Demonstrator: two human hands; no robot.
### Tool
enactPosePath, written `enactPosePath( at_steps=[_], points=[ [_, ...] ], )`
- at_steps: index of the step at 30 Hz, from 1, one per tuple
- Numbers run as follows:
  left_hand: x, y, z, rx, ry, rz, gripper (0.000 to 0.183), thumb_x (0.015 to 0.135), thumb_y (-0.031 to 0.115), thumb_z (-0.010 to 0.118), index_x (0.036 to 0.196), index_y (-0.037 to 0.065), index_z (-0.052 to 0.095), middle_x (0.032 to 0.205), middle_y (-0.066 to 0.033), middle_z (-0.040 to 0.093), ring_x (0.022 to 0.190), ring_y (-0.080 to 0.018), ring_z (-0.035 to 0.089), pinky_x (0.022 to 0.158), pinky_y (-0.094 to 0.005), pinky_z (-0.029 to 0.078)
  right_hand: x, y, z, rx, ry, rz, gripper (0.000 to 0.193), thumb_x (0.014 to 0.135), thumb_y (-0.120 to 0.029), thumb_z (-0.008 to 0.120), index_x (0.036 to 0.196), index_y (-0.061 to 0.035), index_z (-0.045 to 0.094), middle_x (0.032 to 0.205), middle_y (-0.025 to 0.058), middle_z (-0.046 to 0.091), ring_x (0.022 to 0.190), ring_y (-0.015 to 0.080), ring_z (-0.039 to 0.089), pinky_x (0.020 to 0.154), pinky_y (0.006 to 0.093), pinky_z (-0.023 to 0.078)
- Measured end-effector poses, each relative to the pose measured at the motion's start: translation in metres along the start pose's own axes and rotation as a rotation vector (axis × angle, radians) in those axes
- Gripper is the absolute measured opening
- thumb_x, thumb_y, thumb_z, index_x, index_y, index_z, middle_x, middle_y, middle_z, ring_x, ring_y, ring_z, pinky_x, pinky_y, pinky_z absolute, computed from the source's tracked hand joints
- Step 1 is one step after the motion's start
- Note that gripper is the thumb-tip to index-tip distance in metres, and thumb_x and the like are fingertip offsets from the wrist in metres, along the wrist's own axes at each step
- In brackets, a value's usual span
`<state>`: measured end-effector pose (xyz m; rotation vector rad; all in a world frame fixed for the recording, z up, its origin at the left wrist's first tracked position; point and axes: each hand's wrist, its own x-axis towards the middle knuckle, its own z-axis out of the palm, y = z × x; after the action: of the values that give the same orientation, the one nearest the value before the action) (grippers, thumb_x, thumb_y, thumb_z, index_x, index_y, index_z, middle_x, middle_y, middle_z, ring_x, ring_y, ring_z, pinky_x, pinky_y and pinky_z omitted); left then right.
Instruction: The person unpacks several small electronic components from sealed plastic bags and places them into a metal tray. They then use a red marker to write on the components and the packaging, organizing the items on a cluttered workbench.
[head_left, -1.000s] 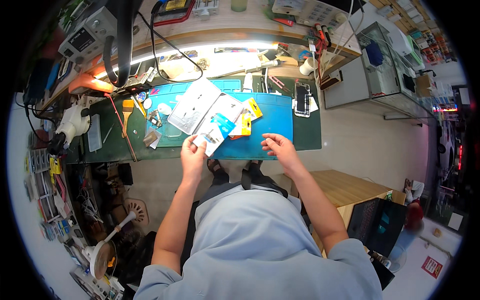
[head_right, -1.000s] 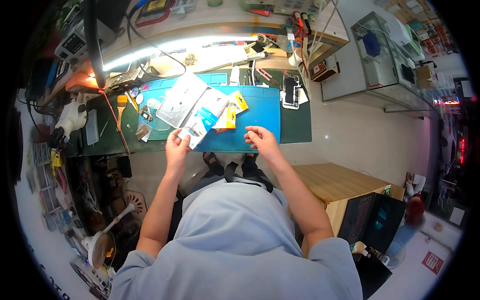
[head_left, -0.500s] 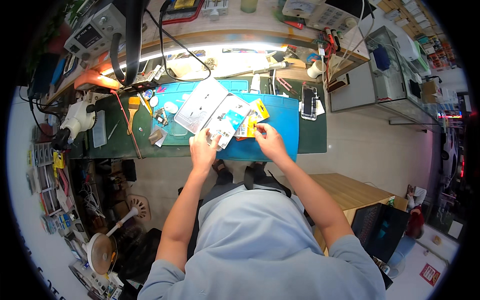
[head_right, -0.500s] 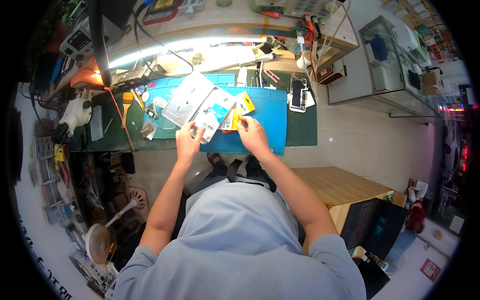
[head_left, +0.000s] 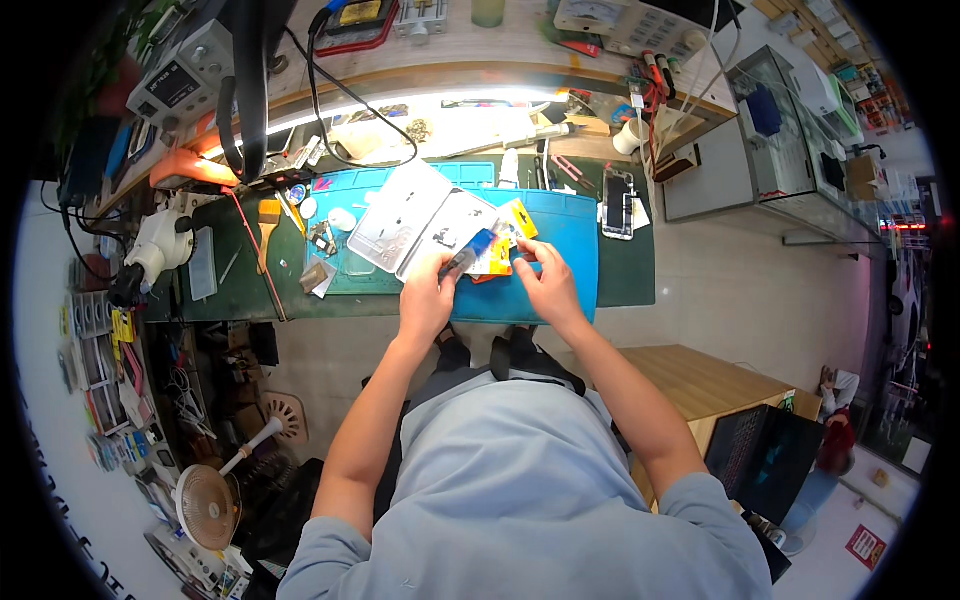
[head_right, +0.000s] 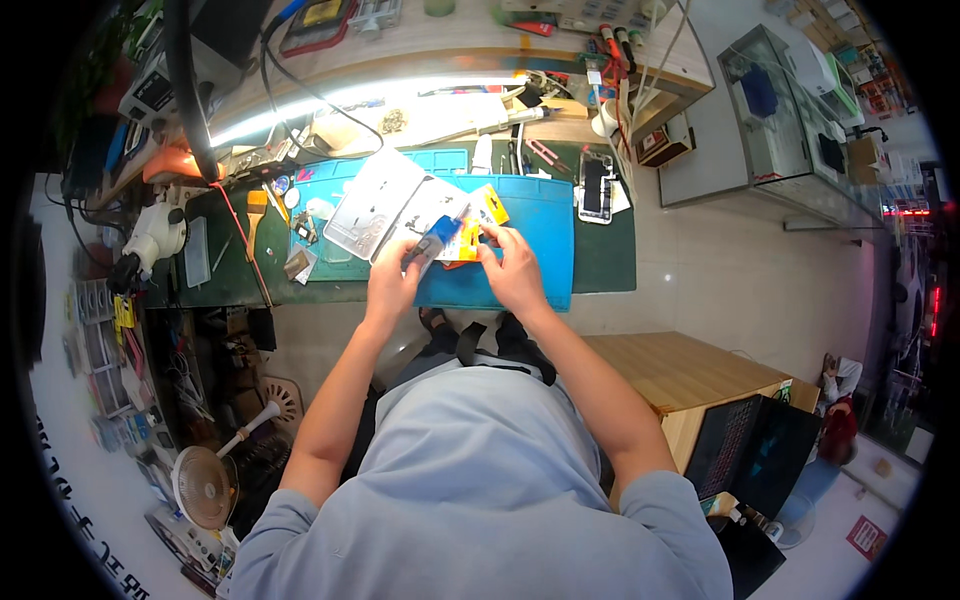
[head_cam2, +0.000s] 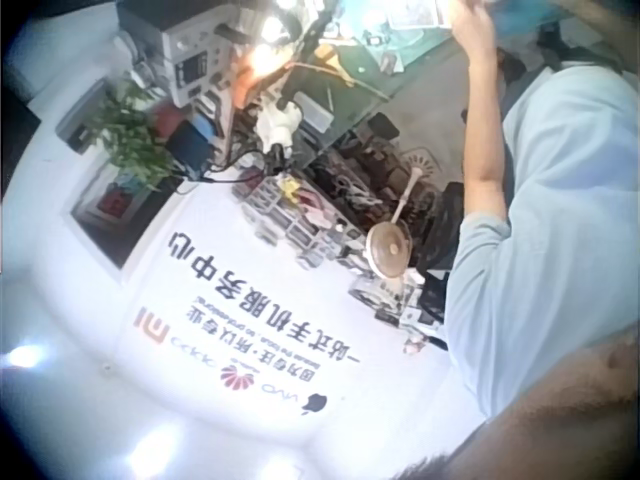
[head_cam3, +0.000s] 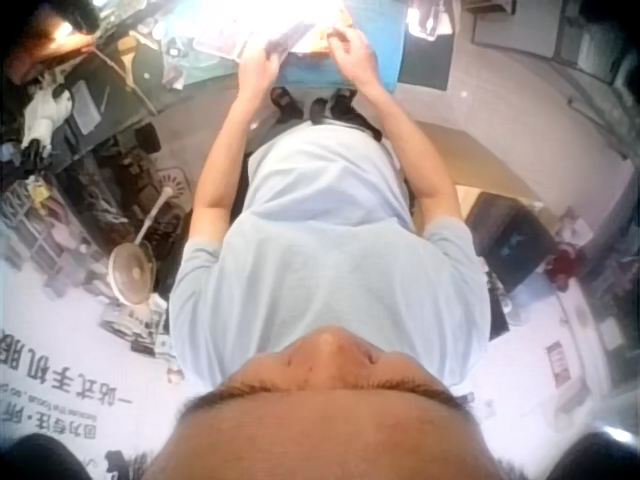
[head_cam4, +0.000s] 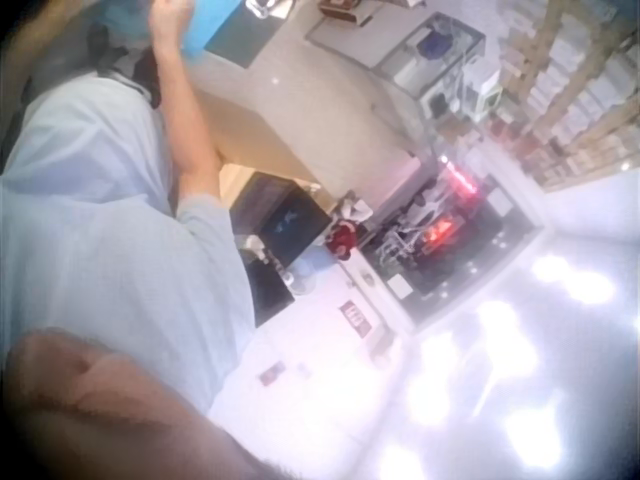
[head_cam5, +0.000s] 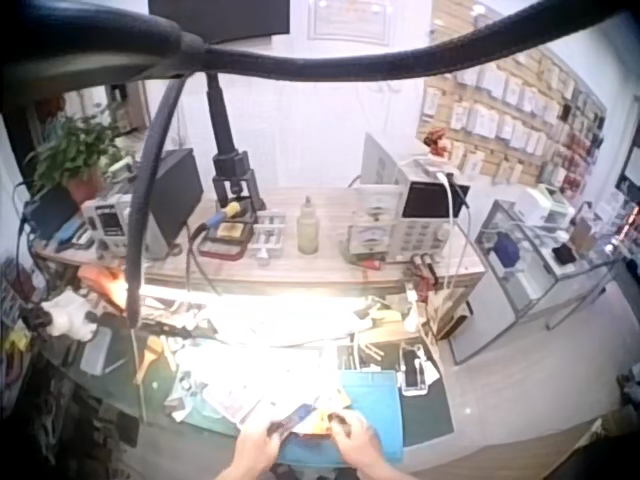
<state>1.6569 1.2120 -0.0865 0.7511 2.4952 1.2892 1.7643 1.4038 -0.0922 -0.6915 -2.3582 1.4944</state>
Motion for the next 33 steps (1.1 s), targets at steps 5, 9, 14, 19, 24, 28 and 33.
enactPosePath(
  at_steps=[5,9,14,19,24,28,33],
  points=[
    [-0.018,0.018,-0.027,-0.163,-0.245,-0.006,0.026,0.092,0.006,0.068,0.117,0.002,0.067,0.104,-0.0149,0.07,0.087,-0.0291,0.066,0.076,-0.0365,0.052,-0.01,-0.022,-0.025,0.063,-0.188,-0.023,0.029,0.098,-0.015,0.065,0.122,0.0006,0.067,0.105,0.0089,0.07,0.094,0.0176,0.068,0.076,0.029,0.055],
    [-0.024,0.018,-0.024,-0.365,-0.458,-0.29,0.032,0.093,0.007,0.068,0.125,0.004,0.066,0.111,-0.0135,0.069,0.095,-0.0261,0.066,0.083,-0.0359,0.053,-0.025,-0.018,-0.039,0.26,-0.381,0.229,0.025,0.097,-0.013,0.067,0.118,0.0009,0.069,0.098,0.0071,0.074,0.082,0.0151,0.071,0.067,0.0266,0.054],
    [-0.027,0.026,0.009,-0.154,-0.275,0.099,0.041,0.09,0.005,0.071,0.13,0.003,0.06,0.123,-0.0152,0.061,0.112,-0.0273,0.06,0.096,-0.0384,0.048,-0.042,-0.022,-0.073,0.387,-0.5,0.534,0.02,0.096,-0.014,0.069,0.108,0.0019,0.071,0.094,0.0054,0.074,0.083,0.0113,0.071,0.067,0.0258,0.054],
    [-0.042,0.071,0.048,-0.495,-0.308,-0.276,0.028,0.093,0.01,0.073,0.114,-0.001,0.059,0.105,-0.0087,0.065,0.09,-0.0152,0.067,0.078,-0.029,0.055,-0.069,-0.014,-0.076,0.411,-0.251,0.489,0.017,0.092,-0.014,0.074,0.1,0.0011,0.071,0.086,0.005,0.074,0.074,0.0106,0.07,0.062,0.0255,0.053],
    [-0.046,0.079,0.059,-0.505,-0.42,-0.328,0.033,0.096,0.02,0.073,0.116,-0.002,0.058,0.107,-0.0089,0.068,0.095,-0.0144,0.069,0.08,-0.0273,0.057,-0.079,-0.036,-0.063,0.009,-0.158,0.322,0.017,0.09,-0.019,0.075,0.09,-0.0018,0.072,0.078,0.0087,0.074,0.07,0.0146,0.071,0.064,0.0314,0.054],
    [-0.046,0.08,0.058,-0.807,-0.465,-0.546,0.032,0.097,0.022,0.073,0.117,0.0,0.062,0.108,-0.0071,0.068,0.098,-0.0131,0.068,0.083,-0.0283,0.057,-0.08,-0.02,-0.06,0.163,-0.177,0.367,0.017,0.09,-0.018,0.076,0.088,-0.0017,0.071,0.077,0.0063,0.073,0.069,0.0119,0.069,0.063,0.0284,0.053],
    [-0.046,0.085,0.052,-0.877,-0.52,-0.741,0.029,0.099,0.023,0.07,0.117,0.001,0.066,0.107,-0.0052,0.068,0.099,-0.0114,0.066,0.086,-0.0313,0.058,-0.076,-0.005,-0.067,0.566,-0.312,0.539,0.016,0.092,-0.016,0.076,0.088,-0.0016,0.07,0.076,0.0032,0.07,0.068,0.0083,0.064,0.059,0.0238,0.05]
  ],
)
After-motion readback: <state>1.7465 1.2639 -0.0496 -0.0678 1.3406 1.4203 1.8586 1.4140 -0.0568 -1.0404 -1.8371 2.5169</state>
